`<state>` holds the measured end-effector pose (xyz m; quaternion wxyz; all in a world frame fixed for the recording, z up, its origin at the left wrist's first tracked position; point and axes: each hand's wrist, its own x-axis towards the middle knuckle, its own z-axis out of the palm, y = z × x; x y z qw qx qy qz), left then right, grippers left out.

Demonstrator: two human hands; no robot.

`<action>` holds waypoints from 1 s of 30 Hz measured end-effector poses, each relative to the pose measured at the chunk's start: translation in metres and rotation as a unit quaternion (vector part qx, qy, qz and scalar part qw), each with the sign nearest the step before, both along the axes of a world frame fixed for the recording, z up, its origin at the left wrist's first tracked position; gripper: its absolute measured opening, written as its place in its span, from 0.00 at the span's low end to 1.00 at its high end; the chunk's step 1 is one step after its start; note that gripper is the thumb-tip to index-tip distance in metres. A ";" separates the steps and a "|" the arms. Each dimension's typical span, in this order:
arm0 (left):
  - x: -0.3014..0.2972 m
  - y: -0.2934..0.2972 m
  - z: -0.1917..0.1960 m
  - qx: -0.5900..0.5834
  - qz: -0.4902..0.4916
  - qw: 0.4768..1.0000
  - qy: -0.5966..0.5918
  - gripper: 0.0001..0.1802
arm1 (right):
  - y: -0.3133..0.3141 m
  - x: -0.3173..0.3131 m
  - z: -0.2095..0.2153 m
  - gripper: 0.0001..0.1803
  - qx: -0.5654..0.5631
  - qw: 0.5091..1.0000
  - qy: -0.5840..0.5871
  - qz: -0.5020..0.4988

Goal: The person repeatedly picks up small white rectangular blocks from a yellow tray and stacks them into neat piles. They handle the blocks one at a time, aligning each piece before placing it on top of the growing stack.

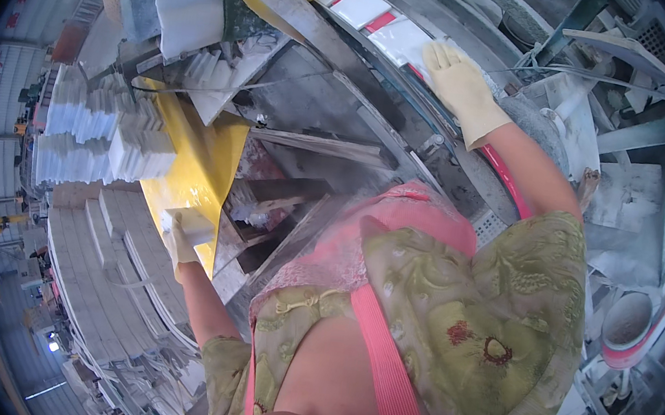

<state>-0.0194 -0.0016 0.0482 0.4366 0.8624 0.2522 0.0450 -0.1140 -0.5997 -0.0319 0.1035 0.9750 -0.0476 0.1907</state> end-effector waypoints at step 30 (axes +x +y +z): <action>0.007 0.017 -0.017 -0.107 -0.014 0.992 -0.059 0.43 | -0.003 0.100 0.013 0.26 0.127 0.975 0.156 -0.091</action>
